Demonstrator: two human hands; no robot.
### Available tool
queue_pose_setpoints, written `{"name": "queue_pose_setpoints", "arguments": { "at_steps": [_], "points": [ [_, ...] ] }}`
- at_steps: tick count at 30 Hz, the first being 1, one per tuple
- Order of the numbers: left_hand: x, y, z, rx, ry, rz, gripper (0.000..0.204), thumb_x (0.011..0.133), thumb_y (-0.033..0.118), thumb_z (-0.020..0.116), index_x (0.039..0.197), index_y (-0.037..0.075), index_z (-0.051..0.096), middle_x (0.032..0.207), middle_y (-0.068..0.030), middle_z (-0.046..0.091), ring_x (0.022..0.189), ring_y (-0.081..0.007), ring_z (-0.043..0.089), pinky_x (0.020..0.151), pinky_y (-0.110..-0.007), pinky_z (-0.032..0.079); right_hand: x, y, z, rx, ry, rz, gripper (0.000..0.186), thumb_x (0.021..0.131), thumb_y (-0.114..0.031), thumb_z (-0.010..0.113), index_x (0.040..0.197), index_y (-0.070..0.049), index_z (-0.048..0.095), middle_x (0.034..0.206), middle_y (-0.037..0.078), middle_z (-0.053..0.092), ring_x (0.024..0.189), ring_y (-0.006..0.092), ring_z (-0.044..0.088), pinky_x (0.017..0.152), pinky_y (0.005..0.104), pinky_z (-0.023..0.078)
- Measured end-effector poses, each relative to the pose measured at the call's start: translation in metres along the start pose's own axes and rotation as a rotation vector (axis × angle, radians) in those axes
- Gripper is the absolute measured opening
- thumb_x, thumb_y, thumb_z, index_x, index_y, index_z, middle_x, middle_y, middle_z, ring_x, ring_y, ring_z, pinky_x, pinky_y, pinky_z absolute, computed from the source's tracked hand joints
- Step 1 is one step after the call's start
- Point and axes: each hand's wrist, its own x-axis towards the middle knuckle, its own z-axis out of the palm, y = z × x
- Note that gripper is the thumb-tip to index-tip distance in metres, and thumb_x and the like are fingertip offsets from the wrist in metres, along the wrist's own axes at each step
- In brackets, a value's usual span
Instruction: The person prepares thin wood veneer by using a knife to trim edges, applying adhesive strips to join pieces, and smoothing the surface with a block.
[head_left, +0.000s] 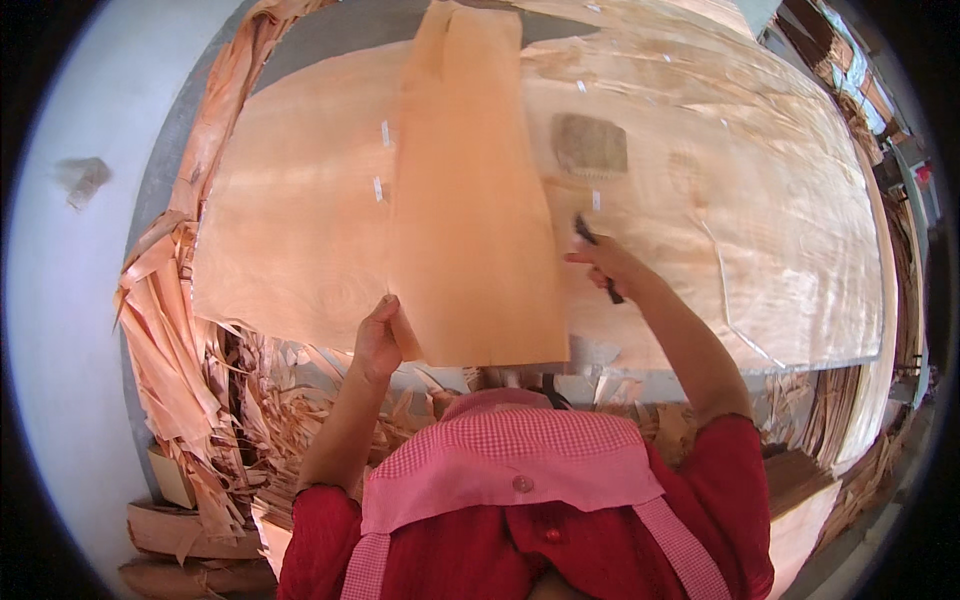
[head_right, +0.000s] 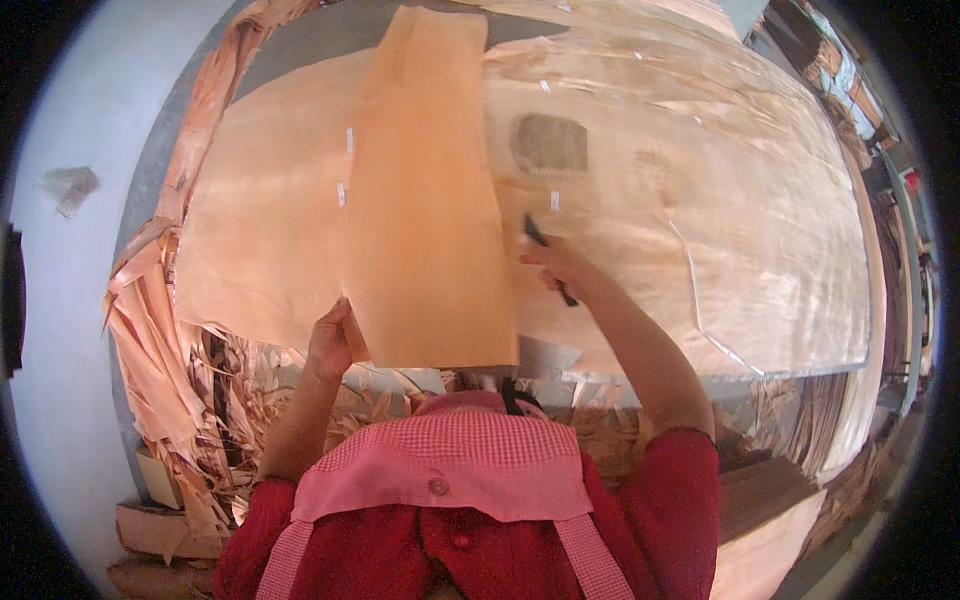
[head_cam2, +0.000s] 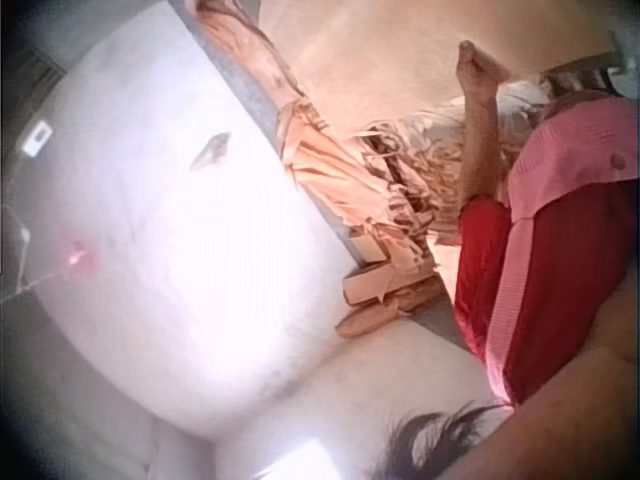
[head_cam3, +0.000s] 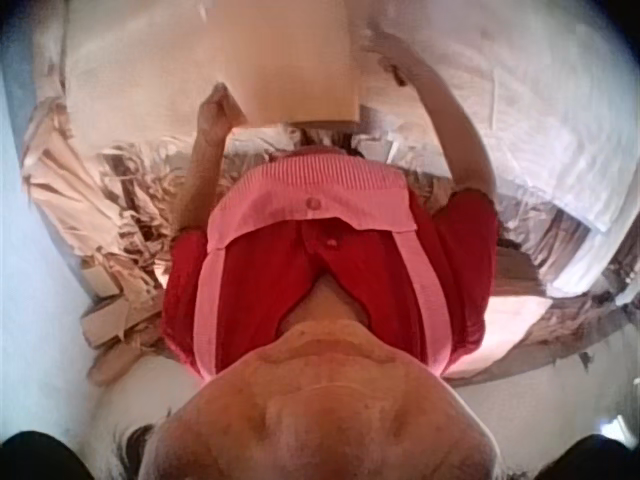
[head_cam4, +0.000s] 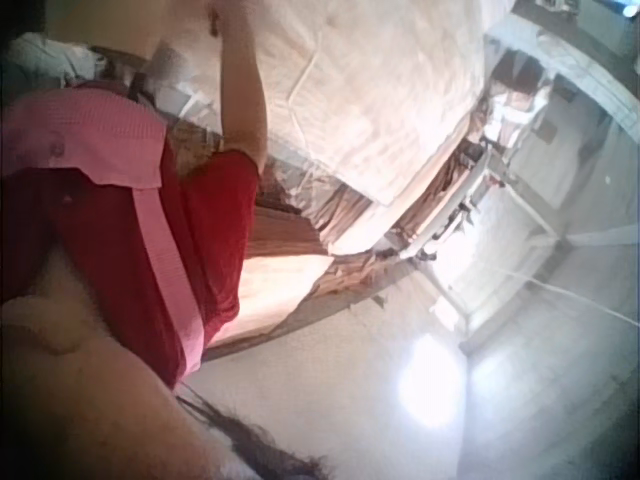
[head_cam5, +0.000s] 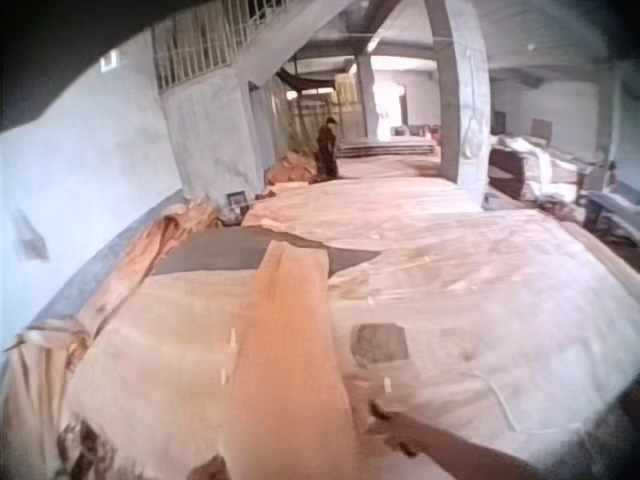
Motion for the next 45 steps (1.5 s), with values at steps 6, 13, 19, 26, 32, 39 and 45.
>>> {"name": "queue_pose_setpoints", "arguments": {
  "at_steps": [6,13,19,26,32,39,45],
  "points": [
    [0.005,0.006,0.003,0.133,-0.103,0.013,0.022,0.086,0.015,0.047,0.105,0.003,0.049,0.104,-0.0059,0.056,0.094,-0.0179,0.055,0.084,-0.033,0.045,0.024,0.011,0.03,0.023,0.023,-0.078,0.02,0.073,-0.018,0.067,0.083,-0.007,0.054,0.063,0.001,0.05,0.043,0.0075,0.035,0.037,0.0219,0.025],
    [0.012,0.005,0.026,1.067,-0.324,-0.221,0.016,0.081,0.017,0.056,0.091,0.004,0.056,0.081,-0.0025,0.058,0.072,-0.0131,0.058,0.061,-0.024,0.044,0.011,-0.094,-0.02,-1.281,0.644,-0.797,0.041,0.068,-0.029,0.062,0.102,-0.005,0.059,0.076,0.011,0.063,0.067,0.0199,0.059,0.061,0.0362,0.046],
    [0.049,0.055,0.079,1.457,-0.091,0.833,0.037,0.079,0.009,0.052,0.116,0.008,0.049,0.106,-0.0073,0.059,0.087,-0.023,0.059,0.075,-0.032,0.046,-0.145,-0.174,0.063,-1.847,0.862,-0.474,0.022,0.079,-0.019,0.05,0.098,-0.014,0.062,0.089,0.013,0.063,0.083,0.027,0.061,0.07,0.0383,0.047],
    [0.048,0.018,0.23,1.69,-0.811,1.602,0.062,0.075,0.0,0.052,0.131,0.02,0.035,0.141,-0.0043,0.023,0.128,-0.026,0.025,0.105,-0.036,0.023,-0.297,-0.092,0.112,-2.113,0.617,-0.591,0.026,0.071,-0.006,0.058,0.095,-0.015,0.063,0.069,0.004,0.051,0.053,0.0169,0.052,0.05,0.0311,0.044],
    [0.13,-0.034,0.27,2.75,-0.966,1.243,0.07,0.072,-0.013,0.042,0.132,0.021,0.032,0.144,0.0009,0.015,0.128,-0.0283,0.026,0.101,-0.046,0.028,-0.377,-0.048,0.122,-2.055,0.605,-0.472,0.023,0.065,-0.009,0.055,0.089,-0.007,0.057,0.066,0.005,0.047,0.054,0.017,0.053,0.048,0.0293,0.042],
    [0.26,-0.109,0.257,2.485,-0.816,1.075,0.039,0.086,0.03,0.037,0.119,0.015,0.051,0.129,-0.0073,0.043,0.122,-0.0282,0.036,0.096,-0.057,0.026,-0.419,-0.001,0.074,-1.845,0.787,-0.423,0.025,0.067,-0.006,0.054,0.091,-0.007,0.059,0.068,0.006,0.05,0.055,0.0201,0.054,0.048,0.0328,0.042],
    [0.245,-0.052,0.256,2.796,-0.526,1.05,0.029,0.077,0.032,0.05,0.094,0.014,0.065,0.105,-0.008,0.06,0.104,-0.0263,0.051,0.092,-0.052,0.031,-0.418,0.052,-0.04,-1.539,1.066,-0.192,0.019,0.075,-0.001,0.054,0.092,-0.007,0.062,0.078,0.015,0.06,0.07,0.0278,0.061,0.056,0.0352,0.047]
  ]
}}
